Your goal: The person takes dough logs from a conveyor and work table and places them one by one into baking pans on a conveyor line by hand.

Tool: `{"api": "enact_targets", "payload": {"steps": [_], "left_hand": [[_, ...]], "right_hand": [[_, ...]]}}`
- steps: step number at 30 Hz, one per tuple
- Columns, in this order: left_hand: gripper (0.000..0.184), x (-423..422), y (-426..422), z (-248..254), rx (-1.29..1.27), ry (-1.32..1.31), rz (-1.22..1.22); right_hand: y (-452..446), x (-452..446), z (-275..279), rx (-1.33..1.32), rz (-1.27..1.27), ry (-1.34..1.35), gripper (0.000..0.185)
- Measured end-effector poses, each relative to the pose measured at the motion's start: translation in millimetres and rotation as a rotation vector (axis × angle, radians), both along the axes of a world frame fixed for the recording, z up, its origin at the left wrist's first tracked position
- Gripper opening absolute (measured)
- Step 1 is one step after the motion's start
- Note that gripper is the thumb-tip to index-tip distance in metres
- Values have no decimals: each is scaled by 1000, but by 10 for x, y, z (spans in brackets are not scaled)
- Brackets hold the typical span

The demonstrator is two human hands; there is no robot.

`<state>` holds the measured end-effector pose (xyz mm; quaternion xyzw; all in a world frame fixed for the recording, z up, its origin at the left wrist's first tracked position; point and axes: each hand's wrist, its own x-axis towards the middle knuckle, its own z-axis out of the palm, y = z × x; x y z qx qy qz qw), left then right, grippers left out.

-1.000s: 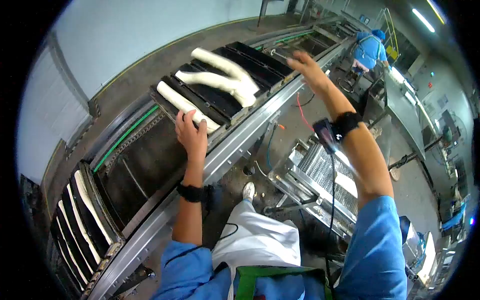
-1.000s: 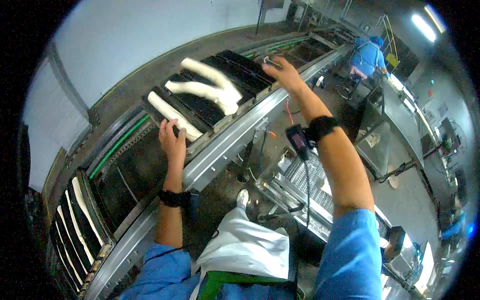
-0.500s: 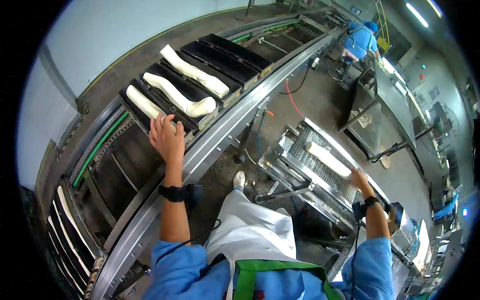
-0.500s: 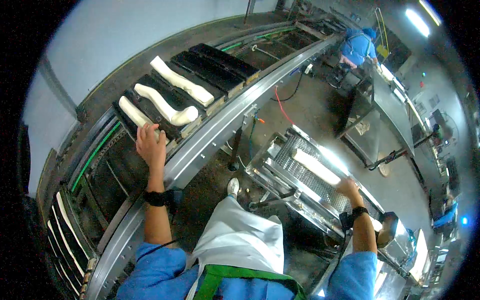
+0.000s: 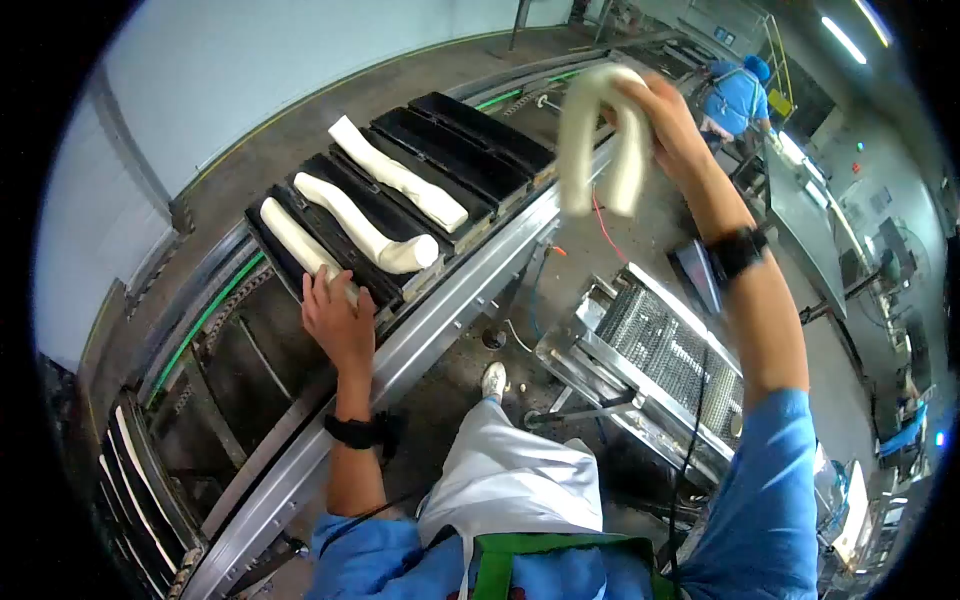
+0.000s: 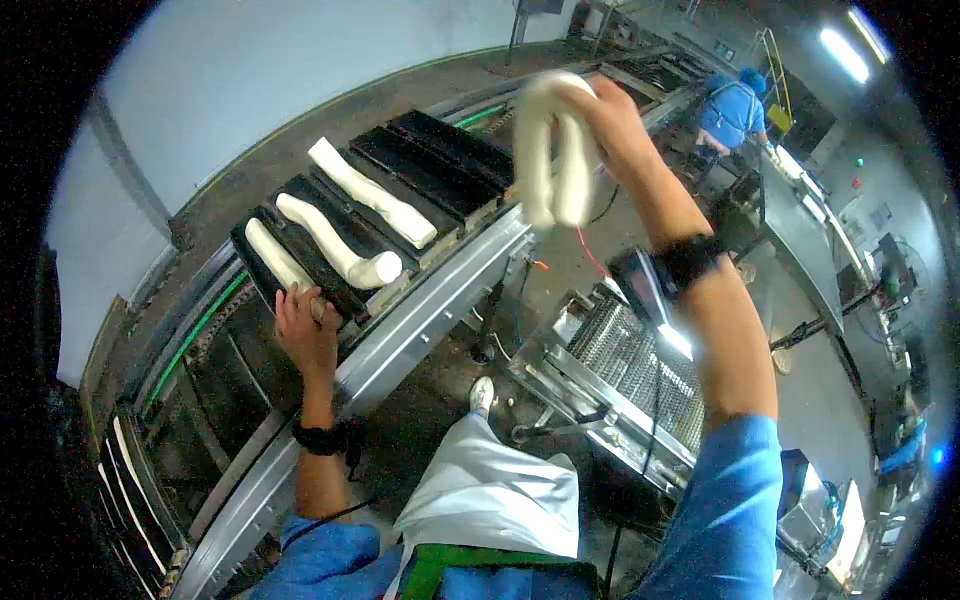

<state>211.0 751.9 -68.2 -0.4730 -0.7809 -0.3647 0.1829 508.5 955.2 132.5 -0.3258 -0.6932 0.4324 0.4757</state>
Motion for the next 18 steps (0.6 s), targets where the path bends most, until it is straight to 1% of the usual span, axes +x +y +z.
{"api": "enact_targets", "payload": {"steps": [1,2,3,5,6,8,10,11,12,13,16,17,18], "left_hand": [[25,-2,-7,2,-4,6,-12],[25,-1,-4,-3,-18,-5,-1],[25,-16,-2,-15,-22,1,-2],[26,-37,-12,-49,-2,22,-9],[26,-42,-8,-51,-10,25,-11],[27,-75,-33,-46,-40,-14,-30],[26,-117,-72,-48,-81,-26,-55],[26,-158,-87,-50,-113,-35,-76],[24,-204,-97,-52,-132,-55,-104],[24,-243,-115,8,-137,-53,-97],[23,-330,-116,435,-536,87,-279],[23,-407,-38,538,-595,155,-343],[25,-465,108,624,-663,194,-356]], "right_hand": [[39,-199,81,-1,-6,-17,38],[162,-283,139,-19,84,-118,41],[183,-396,156,86,121,-179,49],[244,-429,82,178,-59,-260,60],[340,-334,-8,161,-60,-315,64],[382,-49,-241,125,-87,-521,64],[353,727,-862,-8,-20,-705,59],[-179,767,-685,-207,-56,-803,54],[7,1314,-1161,20,-25,-1045,50],[-110,1738,-1413,-35,-16,-1193,50],[-868,2909,-1805,-317,-78,-1528,51],[-1122,3268,-1890,-413,-98,-1611,51],[-1323,3602,-1975,-500,-118,-1687,51]]}}
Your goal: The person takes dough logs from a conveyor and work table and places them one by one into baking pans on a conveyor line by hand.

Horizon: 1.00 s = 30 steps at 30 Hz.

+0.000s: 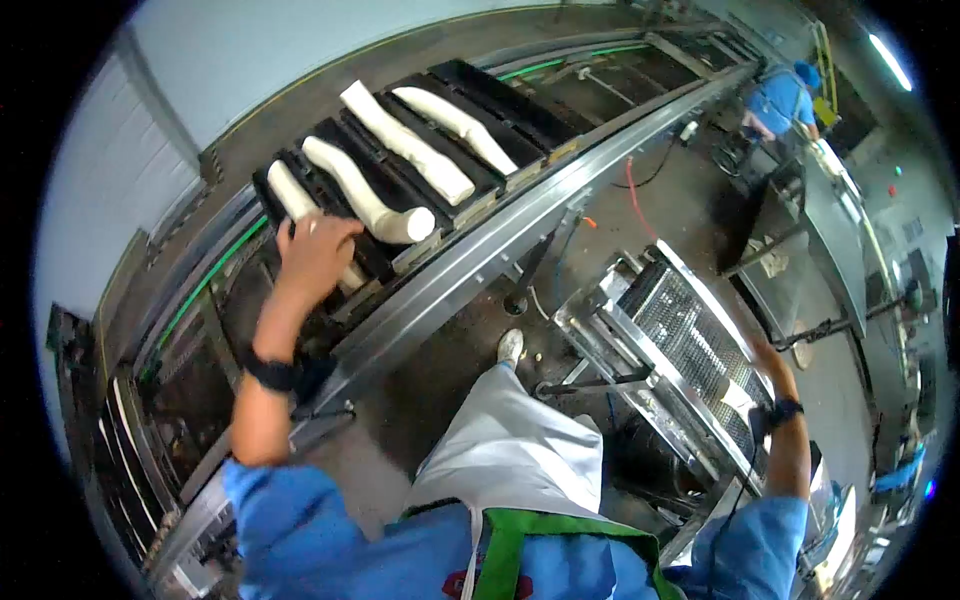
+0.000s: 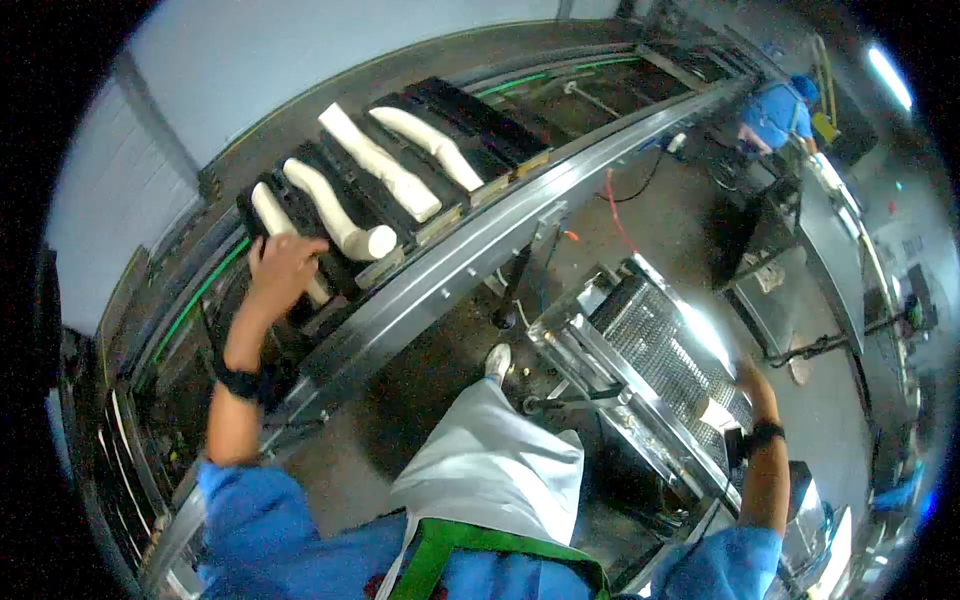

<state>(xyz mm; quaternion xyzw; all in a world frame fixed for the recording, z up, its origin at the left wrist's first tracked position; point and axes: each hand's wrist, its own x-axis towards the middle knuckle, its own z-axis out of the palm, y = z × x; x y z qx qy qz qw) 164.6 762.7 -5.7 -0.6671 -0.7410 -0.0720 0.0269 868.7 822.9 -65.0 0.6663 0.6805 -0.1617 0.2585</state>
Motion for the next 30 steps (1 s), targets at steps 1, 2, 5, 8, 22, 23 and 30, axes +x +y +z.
{"api": "enact_targets", "payload": {"steps": [1,2,5,8,22,23,30], "left_hand": [[27,-35,159,99,-71,27,-36],[28,-36,282,294,-253,32,-17],[32,-281,854,153,-548,-41,-34],[45,-586,1405,-93,-1053,-217,-164],[32,201,1274,541,-645,465,-28],[31,371,1307,589,-601,349,-121],[32,736,1632,110,-781,375,-51]], "right_hand": [[-179,290,-62,-42,-51,-62,51],[-339,507,-124,-72,-83,-104,52],[-527,925,-344,-101,-137,-124,54],[-757,1269,-482,15,-233,-136,65],[85,1133,-58,186,-429,846,25],[162,870,172,367,-549,954,29],[1268,-1030,1237,354,-523,1516,50]]}}
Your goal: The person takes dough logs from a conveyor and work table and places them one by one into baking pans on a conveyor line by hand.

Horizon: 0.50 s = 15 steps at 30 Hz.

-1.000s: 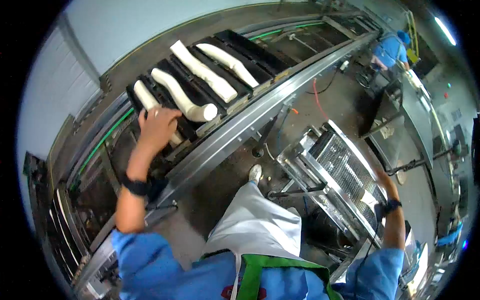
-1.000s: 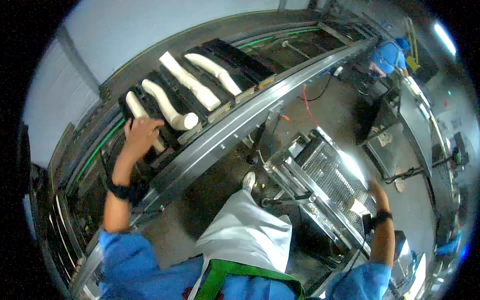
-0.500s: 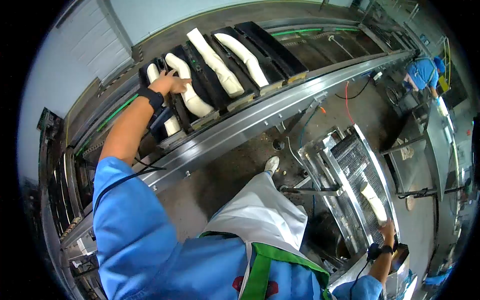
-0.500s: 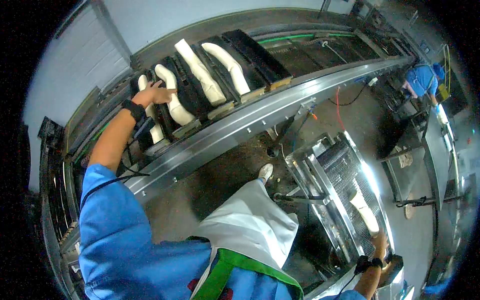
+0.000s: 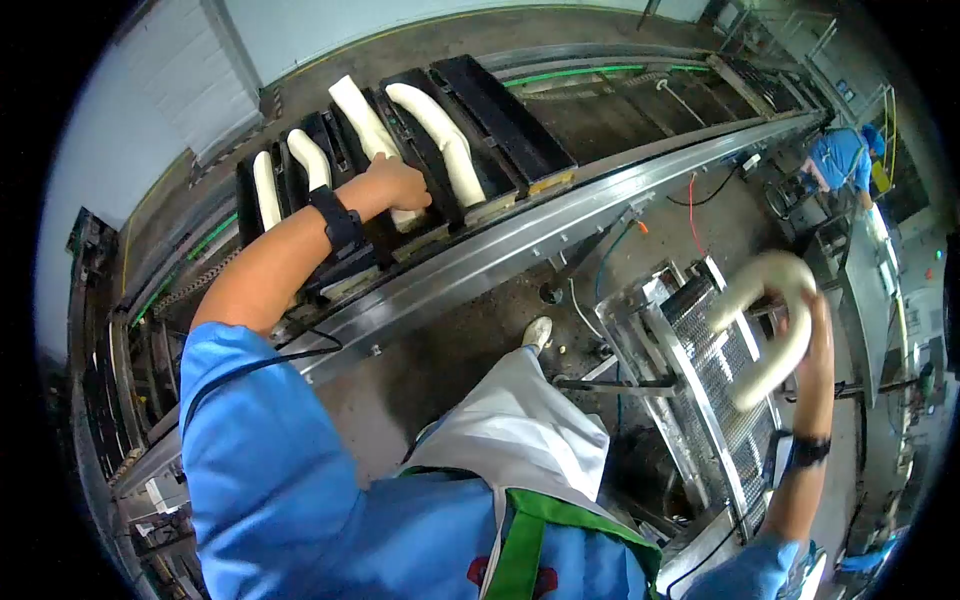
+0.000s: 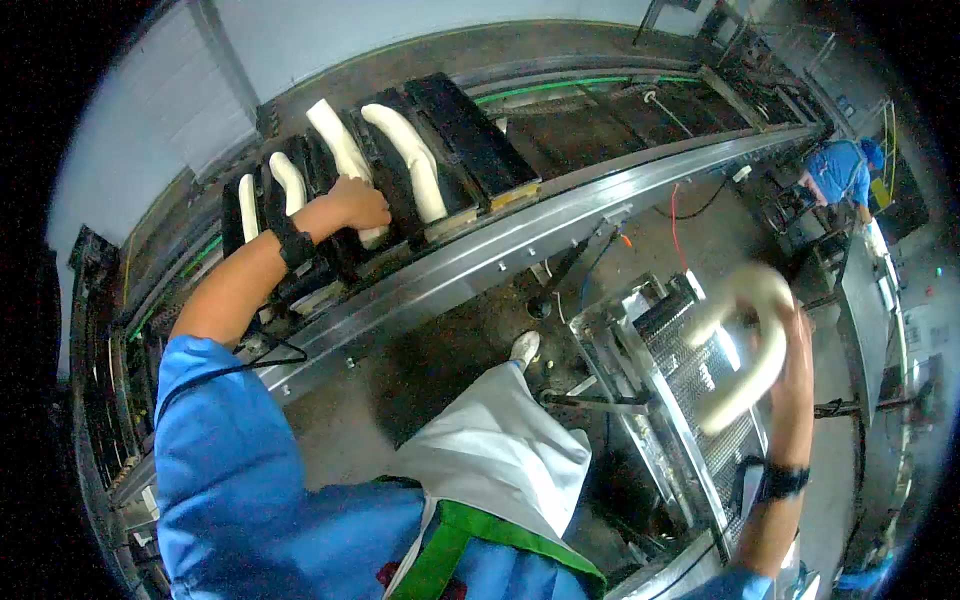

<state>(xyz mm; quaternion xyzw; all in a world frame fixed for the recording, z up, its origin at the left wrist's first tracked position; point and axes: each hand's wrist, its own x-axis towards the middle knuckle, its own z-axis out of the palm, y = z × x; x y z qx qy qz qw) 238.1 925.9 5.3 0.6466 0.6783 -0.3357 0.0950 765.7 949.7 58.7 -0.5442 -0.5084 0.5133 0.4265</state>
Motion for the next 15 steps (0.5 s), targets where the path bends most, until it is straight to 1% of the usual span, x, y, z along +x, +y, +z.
{"api": "enact_targets", "payload": {"steps": [1,2,3,4,5,6,7,8,9,10,11,12,13,14,15], "left_hand": [[33,-31,31,-39,-14,-71,105],[36,-80,39,-67,-27,-141,215],[36,-140,14,-120,-22,-135,221],[35,-170,-42,-120,-82,-350,220],[35,-182,-114,-110,-141,-566,215],[35,-176,-190,-85,-115,-578,196],[35,-151,-301,-83,-86,-594,173],[34,-8,-422,124,7,-590,241],[33,-49,-465,62,41,-617,275],[30,-85,-508,54,82,-623,206],[28,-96,-544,55,117,-626,139],[28,-67,-587,76,110,-623,141],[27,-20,-621,142,181,-574,165],[27,-1,-689,144,263,-530,182],[27,79,-699,243,261,-530,184]], "right_hand": [[271,-148,13,-35,191,203,44],[449,-502,149,-73,109,289,39],[542,-927,317,28,84,284,38],[702,-1139,421,95,284,332,36],[830,-1365,523,62,281,320,35],[875,-1681,658,152,313,371,36],[973,-1885,687,85,373,374,36],[1070,-2086,643,167,486,471,37],[1277,-2295,559,109,649,522,37],[1302,-2467,523,77,745,466,43],[1458,-2638,338,59,867,437,48],[1504,-2704,232,121,1013,365,67],[1516,-2781,31,60,763,250,74],[1452,-2757,-35,26,771,173,75],[1414,-2697,-75,-19,780,101,77]]}}
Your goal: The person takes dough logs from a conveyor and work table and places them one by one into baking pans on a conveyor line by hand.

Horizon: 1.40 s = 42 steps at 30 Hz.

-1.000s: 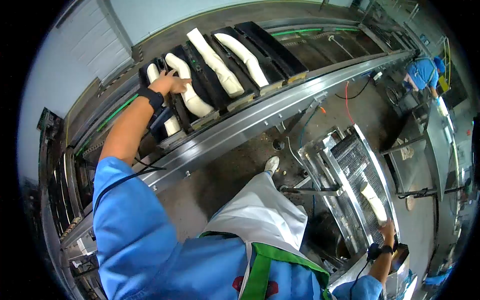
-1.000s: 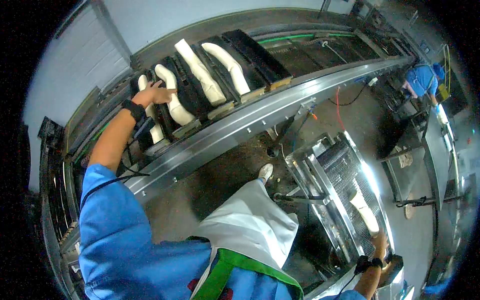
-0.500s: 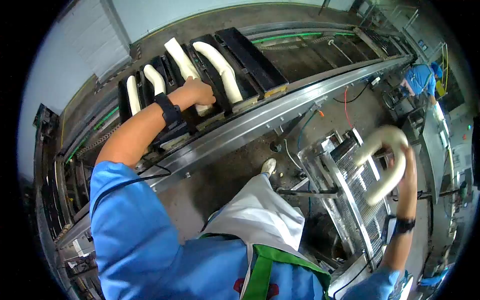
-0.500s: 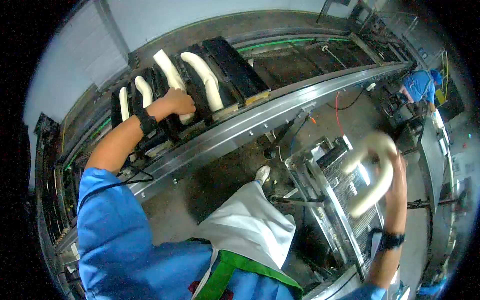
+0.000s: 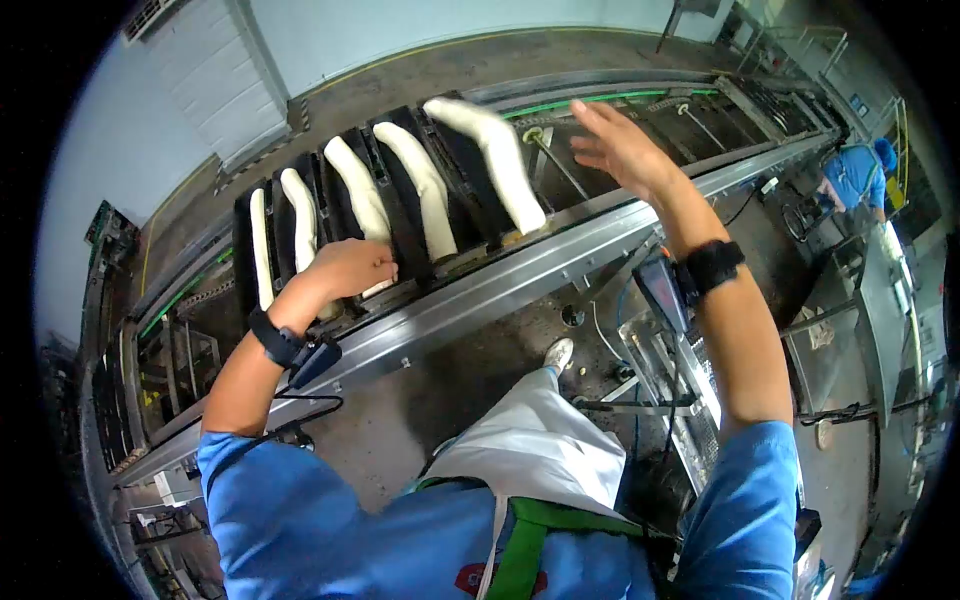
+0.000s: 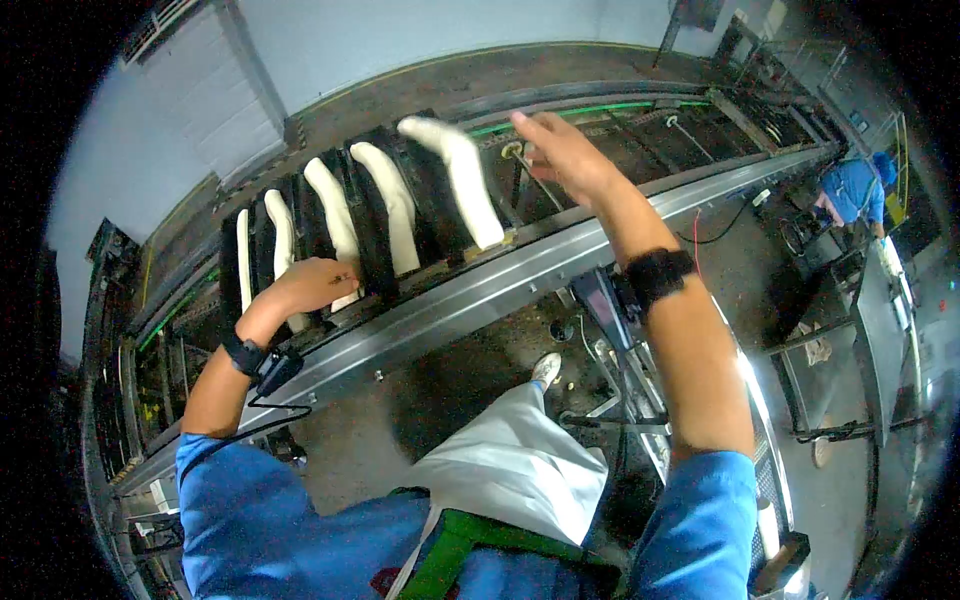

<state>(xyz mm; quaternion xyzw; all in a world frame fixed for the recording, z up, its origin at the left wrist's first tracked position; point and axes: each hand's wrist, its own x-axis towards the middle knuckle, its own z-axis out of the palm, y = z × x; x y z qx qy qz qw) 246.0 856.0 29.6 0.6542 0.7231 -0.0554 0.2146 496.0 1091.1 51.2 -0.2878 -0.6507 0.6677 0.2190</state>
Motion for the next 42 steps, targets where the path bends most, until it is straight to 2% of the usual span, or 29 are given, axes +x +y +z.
{"api": "enact_targets", "payload": {"steps": [2,3,4,7,10,14,16,17,18,19,20,22,24,26,28,30,32,33,34,35,36,38,39,40,41,42], "left_hand": [[30,250,34,200,-1,192,155],[26,337,58,240,44,236,156],[26,407,94,230,38,232,150],[23,668,227,194,220,215,-92],[24,1105,444,108,276,44,-184],[24,1391,644,15,381,-34,-222],[23,1436,732,25,259,9,-79],[23,1369,750,3,394,58,-91],[25,1288,795,49,399,84,24],[22,1166,858,119,345,292,146],[26,1011,904,241,308,382,264],[24,451,966,265,108,522,229],[24,-60,969,173,-231,590,106],[26,-360,865,26,-327,425,-1],[27,-177,718,-11,-386,563,75],[28,-332,532,-122,-384,611,88],[30,-399,444,-108,-453,760,231],[34,-330,397,-1,-489,721,300],[33,-383,362,0,-545,703,253],[32,-538,196,-51,-451,678,209],[28,-1079,45,-309,-502,642,-125],[30,-1674,-414,-693,-89,416,63],[30,-1374,-425,-445,70,149,89],[30,-1036,-420,-179,202,-124,82],[24,-1223,-502,-271,139,-282,333],[19,-1397,-587,-361,123,-459,621]], "right_hand": [[26,255,-117,15,29,-50,75],[40,427,-177,30,52,-95,72],[48,623,-229,63,36,-140,68],[100,1319,-475,26,-2,-266,61],[20,2051,-691,-94,-73,-438,53],[-319,3091,-991,-101,-143,-512,41],[-568,3635,-1063,-197,-257,-513,39],[-702,3903,-1113,-253,-330,-509,38],[-809,4142,-1209,-331,-428,-497,36],[-892,4337,-1205,-350,-454,-489,34],[-1008,4463,-1142,-369,-479,-486,33],[-1127,4709,-1127,-389,-551,-465,29],[-1191,4829,-1093,-372,-544,-445,33],[-1160,4828,-991,-342,-548,-513,31],[-1107,4821,-997,-317,-583,-519,31],[-993,4738,-947,-305,-551,-466,29],[-934,4547,-752,-243,-521,-513,29],[-900,4561,-744,-210,-491,-540,28],[-830,4614,-775,-216,-491,-540,28],[-856,4636,-786,-175,-484,-549,28],[-920,4666,-778,-136,-492,-563,28],[-1028,4634,-768,-113,-567,-580,28],[-1032,4709,-797,-124,-554,-660,29],[-1020,4733,-822,39,-502,-750,28],[-1092,4730,-835,-26,-502,-782,30],[-1039,4742,-927,165,-428,-901,30]]}}
